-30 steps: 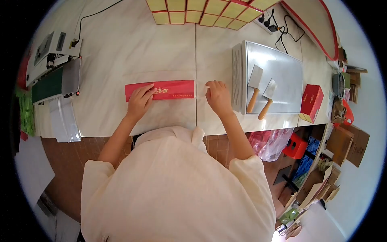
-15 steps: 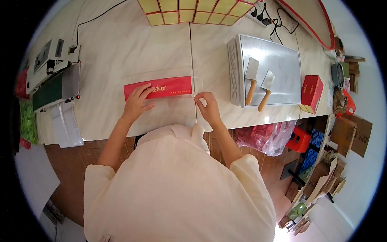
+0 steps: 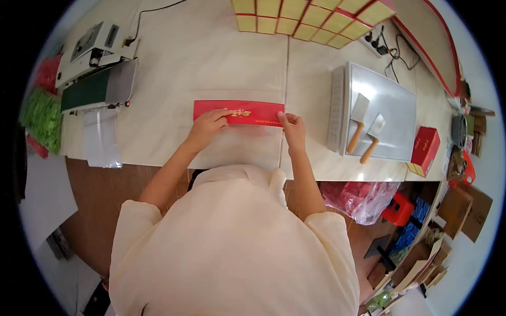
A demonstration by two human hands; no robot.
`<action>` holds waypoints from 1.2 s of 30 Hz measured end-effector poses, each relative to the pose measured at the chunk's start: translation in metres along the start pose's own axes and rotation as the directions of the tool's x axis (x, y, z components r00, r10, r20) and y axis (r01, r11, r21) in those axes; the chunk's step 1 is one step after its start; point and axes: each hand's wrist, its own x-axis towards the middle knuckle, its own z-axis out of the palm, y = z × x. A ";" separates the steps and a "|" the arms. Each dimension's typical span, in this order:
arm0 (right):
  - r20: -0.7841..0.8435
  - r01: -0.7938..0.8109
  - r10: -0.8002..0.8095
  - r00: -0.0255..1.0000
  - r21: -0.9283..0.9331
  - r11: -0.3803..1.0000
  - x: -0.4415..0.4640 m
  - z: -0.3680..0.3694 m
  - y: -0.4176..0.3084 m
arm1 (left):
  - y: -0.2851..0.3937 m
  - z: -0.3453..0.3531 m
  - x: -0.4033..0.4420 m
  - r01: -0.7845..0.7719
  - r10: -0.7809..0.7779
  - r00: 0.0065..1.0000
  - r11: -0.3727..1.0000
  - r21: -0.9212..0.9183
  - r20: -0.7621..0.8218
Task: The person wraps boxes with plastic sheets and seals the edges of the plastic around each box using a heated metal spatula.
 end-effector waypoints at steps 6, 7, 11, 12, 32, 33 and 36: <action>-0.047 0.042 -0.038 0.998 0.082 0.996 0.011 -0.001 0.016 | -0.002 0.004 -0.003 -0.021 0.023 0.998 0.999 0.032 -0.061; -0.039 0.059 -0.055 0.998 0.106 0.993 0.012 -0.003 0.017 | -0.002 0.004 -0.003 -0.040 0.042 0.997 0.999 0.036 -0.070; -0.013 0.083 -0.082 0.997 0.152 0.985 0.016 -0.006 0.022 | -0.003 0.009 -0.003 -0.046 0.050 0.995 0.998 0.038 -0.086; -0.015 0.084 -0.083 0.996 0.148 0.985 0.018 -0.007 0.023 | -0.003 0.008 -0.003 -0.055 0.058 0.994 0.998 0.040 -0.091; 0.436 0.775 -0.755 0.490 -0.614 0.149 -0.048 0.015 -0.028 | -0.001 -0.011 0.011 -0.030 0.031 0.999 0.998 -0.049 0.008; 0.474 0.805 -0.754 0.456 -0.581 0.121 -0.046 0.019 -0.027 | -0.001 -0.011 0.011 -0.013 0.013 1.000 0.998 -0.060 0.007; 0.524 0.789 -0.722 0.451 -0.612 0.048 -0.041 0.029 -0.020 | -0.001 -0.014 0.013 0.021 -0.018 0.999 0.997 -0.080 0.037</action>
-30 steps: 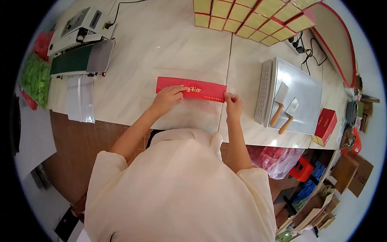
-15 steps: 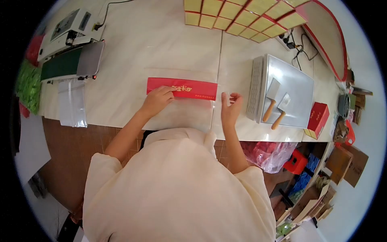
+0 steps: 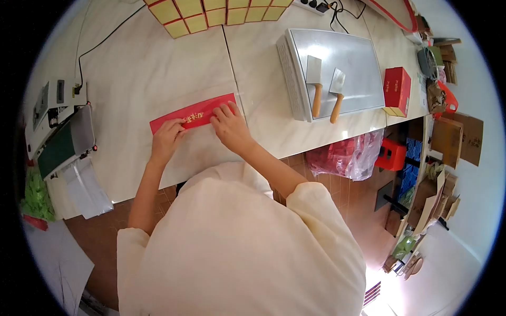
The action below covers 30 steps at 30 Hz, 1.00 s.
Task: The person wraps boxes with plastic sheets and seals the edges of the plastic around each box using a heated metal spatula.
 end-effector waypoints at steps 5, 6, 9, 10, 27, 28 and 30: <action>-0.049 -0.216 0.215 0.975 -0.034 0.976 -0.016 -0.010 0.029 | 0.001 -0.001 0.003 0.004 -0.004 1.000 1.000 -0.022 -0.026; -0.040 -0.262 0.259 0.965 -0.135 0.956 -0.024 -0.009 0.050 | 0.001 -0.002 0.003 0.014 -0.014 1.000 1.000 -0.028 -0.022; -0.218 -0.469 0.428 0.877 -0.201 0.860 -0.024 -0.047 0.084 | 0.001 -0.001 0.004 0.066 -0.068 0.998 0.994 -0.082 -0.011; -0.216 -0.474 0.433 0.875 -0.202 0.857 -0.023 -0.052 0.087 | 0.001 0.000 0.005 0.105 -0.107 0.994 0.986 -0.127 -0.005; -0.062 -0.084 0.099 0.993 0.216 0.973 0.032 0.036 -0.018 | -0.013 0.006 0.007 0.145 -0.146 0.989 0.978 -0.147 0.001; -0.066 -0.108 0.126 0.990 0.229 0.967 0.033 0.036 -0.018 | -0.012 0.004 0.005 0.125 -0.127 0.992 0.985 -0.118 -0.011; -0.065 -0.110 0.130 0.989 0.255 0.961 0.036 0.037 -0.018 | -0.010 -0.001 -0.002 0.133 -0.136 0.990 0.989 -0.067 -0.038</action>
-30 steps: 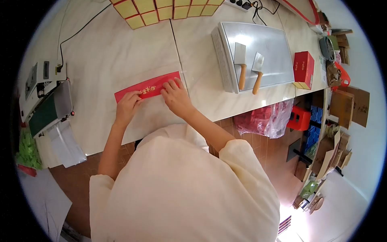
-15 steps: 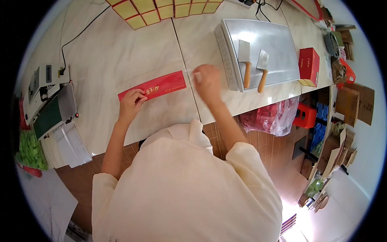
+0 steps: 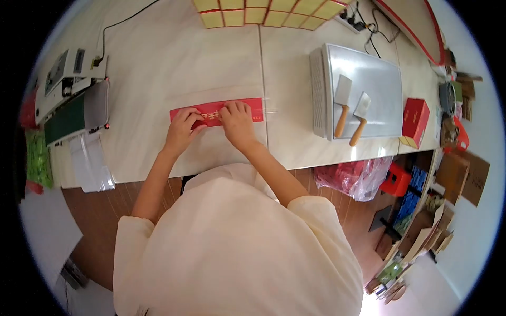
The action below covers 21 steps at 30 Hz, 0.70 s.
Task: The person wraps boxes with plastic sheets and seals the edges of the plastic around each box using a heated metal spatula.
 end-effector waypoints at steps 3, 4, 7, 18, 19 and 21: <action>-0.026 -0.034 0.035 0.999 0.018 0.999 -0.001 0.004 0.002 | -0.008 -0.014 -0.019 0.042 -0.040 0.999 0.995 0.096 -0.022; -0.016 -0.015 0.015 1.000 0.034 0.999 -0.001 0.005 0.002 | -0.012 -0.019 -0.026 0.068 -0.067 0.998 0.989 0.131 -0.015; -0.030 -0.038 0.038 0.999 0.008 0.999 -0.002 0.005 0.002 | -0.033 -0.039 -0.050 0.098 -0.092 0.995 0.984 0.151 -0.050; -0.019 -0.071 0.072 0.997 0.012 0.997 0.001 0.000 -0.006 | -0.032 -0.046 -0.028 -0.065 0.080 0.993 0.984 0.164 -0.087; -0.011 -0.086 0.086 0.996 0.009 0.996 0.002 0.000 -0.006 | -0.034 -0.039 -0.026 -0.075 0.093 0.991 0.981 0.178 -0.093; -0.014 -0.092 0.092 0.996 0.019 0.996 0.002 -0.001 -0.006 | -0.036 -0.035 -0.024 -0.089 0.109 0.989 0.978 0.190 -0.099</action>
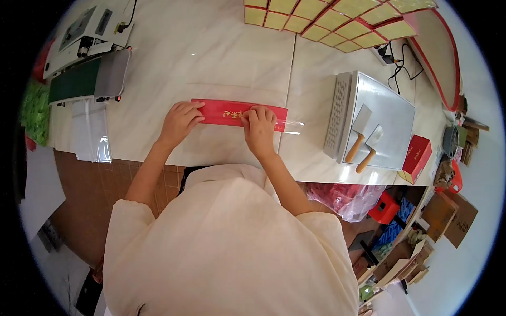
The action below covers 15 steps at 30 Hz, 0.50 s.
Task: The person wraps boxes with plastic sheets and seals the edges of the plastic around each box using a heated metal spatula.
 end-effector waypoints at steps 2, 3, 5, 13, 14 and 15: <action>-0.002 -0.008 0.008 1.000 0.014 1.000 -0.001 -0.002 0.001 | 0.000 -0.001 -0.002 0.030 -0.030 1.000 0.999 0.026 0.005; -0.017 0.008 -0.008 1.000 0.044 0.999 -0.001 -0.003 0.002 | 0.001 -0.001 -0.003 0.030 -0.030 1.000 0.999 0.024 0.006; -0.031 0.024 -0.022 0.999 0.075 0.997 0.000 -0.005 0.004 | 0.002 0.000 -0.005 0.026 -0.025 0.999 1.000 0.010 -0.044; -0.029 0.060 -0.058 0.998 0.047 0.997 0.005 -0.005 0.008 | 0.001 0.006 -0.005 0.120 -0.126 0.989 0.990 -0.075 -0.076; -0.026 0.061 -0.059 0.998 0.047 0.997 0.006 -0.004 0.007 | 0.001 0.005 -0.004 0.171 -0.175 0.984 0.981 -0.095 -0.040; -0.025 0.051 -0.050 0.998 0.043 0.998 0.006 -0.004 0.007 | 0.001 0.005 -0.003 0.174 -0.178 0.983 0.980 -0.096 -0.040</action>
